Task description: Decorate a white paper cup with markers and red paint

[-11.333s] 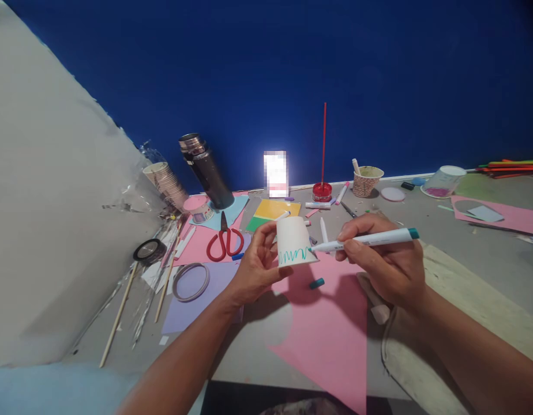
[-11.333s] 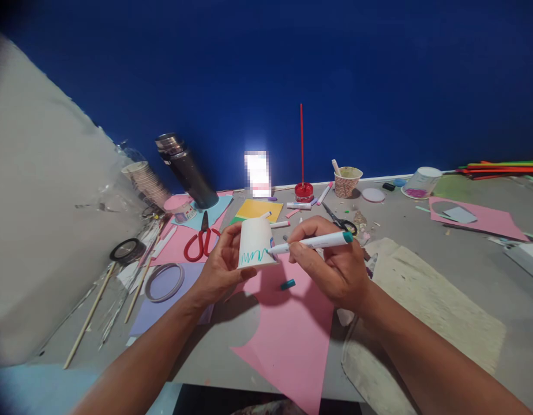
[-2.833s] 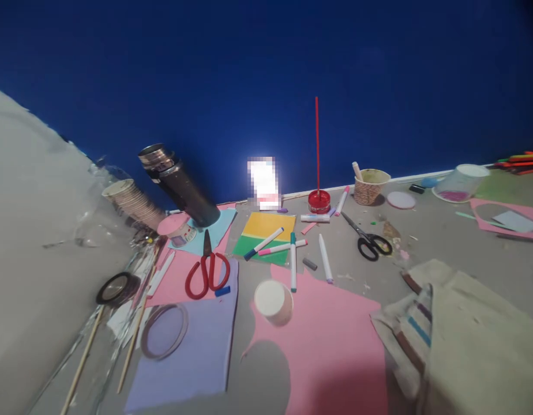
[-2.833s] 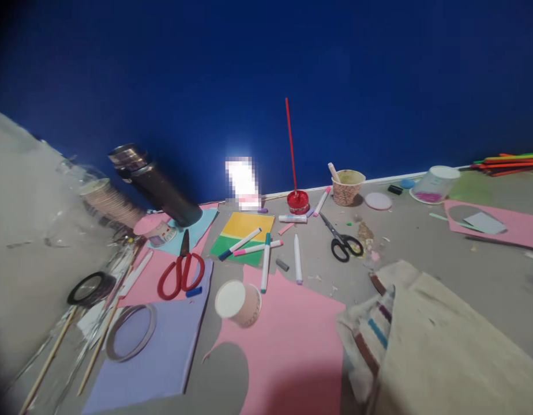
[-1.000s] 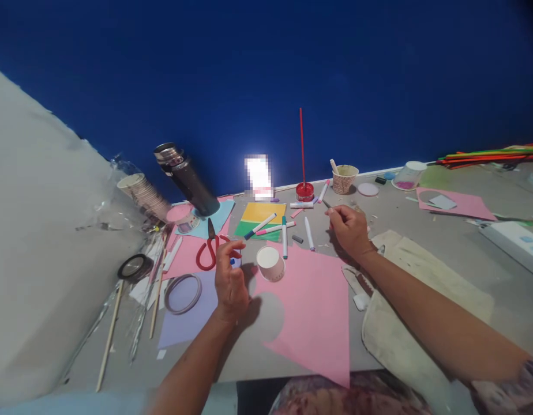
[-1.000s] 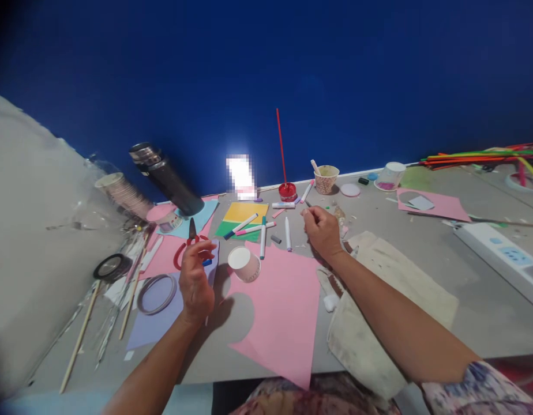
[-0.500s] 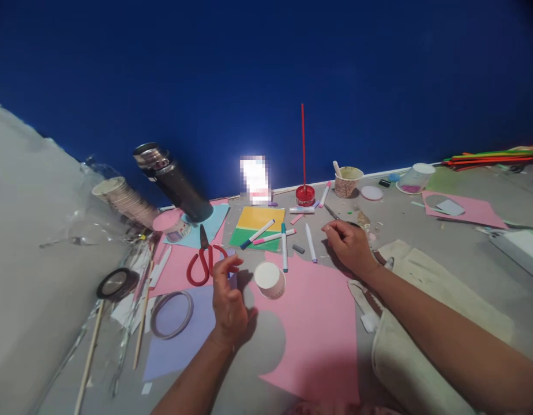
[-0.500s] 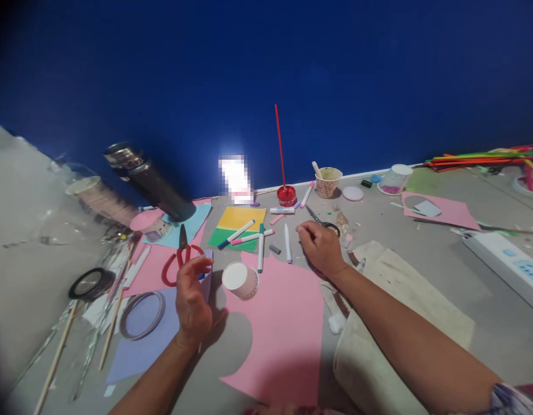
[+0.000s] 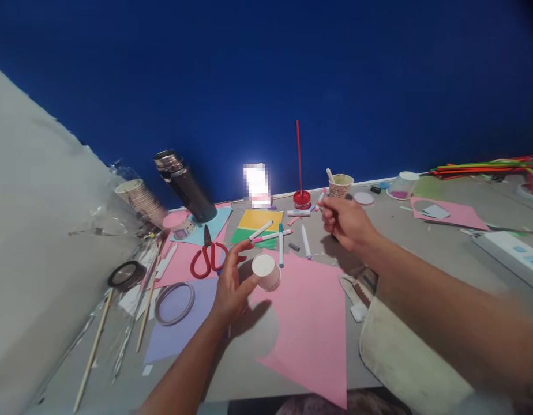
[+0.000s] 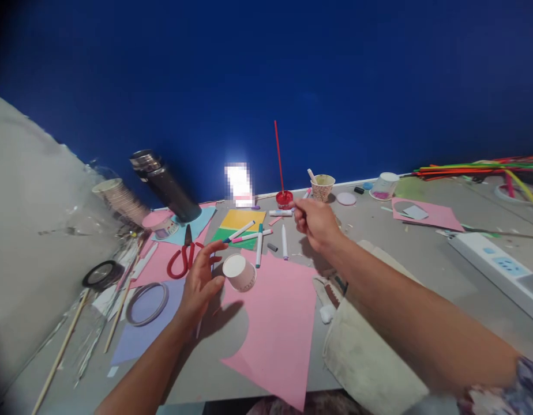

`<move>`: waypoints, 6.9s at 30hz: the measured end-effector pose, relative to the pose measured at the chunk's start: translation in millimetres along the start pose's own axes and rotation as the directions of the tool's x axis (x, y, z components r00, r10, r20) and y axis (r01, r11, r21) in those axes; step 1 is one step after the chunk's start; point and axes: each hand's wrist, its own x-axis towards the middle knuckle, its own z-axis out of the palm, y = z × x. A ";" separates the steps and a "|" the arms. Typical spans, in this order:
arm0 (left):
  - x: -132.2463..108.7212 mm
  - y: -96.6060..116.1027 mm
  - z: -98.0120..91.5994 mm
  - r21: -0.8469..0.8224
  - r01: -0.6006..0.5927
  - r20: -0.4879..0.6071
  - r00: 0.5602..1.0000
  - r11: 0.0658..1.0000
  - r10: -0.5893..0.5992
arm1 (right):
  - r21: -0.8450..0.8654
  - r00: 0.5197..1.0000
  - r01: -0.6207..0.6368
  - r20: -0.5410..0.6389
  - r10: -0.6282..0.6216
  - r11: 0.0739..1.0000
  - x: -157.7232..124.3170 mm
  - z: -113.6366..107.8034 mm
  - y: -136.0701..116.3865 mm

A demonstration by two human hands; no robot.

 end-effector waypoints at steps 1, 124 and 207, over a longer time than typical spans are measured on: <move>-0.2 0.8 0.1 -0.005 0.022 0.012 1.000 1.000 -0.022 | 0.017 1.000 0.017 0.001 -0.017 1.000 7.1 -0.7 -6.6; 45.0 18.8 13.4 -0.694 0.220 0.074 0.969 0.686 -0.237 | -0.537 0.756 0.598 0.625 -0.195 0.595 -4.5 -13.5 48.4; 30.4 27.3 36.7 0.002 -0.172 0.065 0.983 0.985 0.172 | 0.053 0.806 0.151 0.572 -0.154 0.987 -3.4 -17.8 3.1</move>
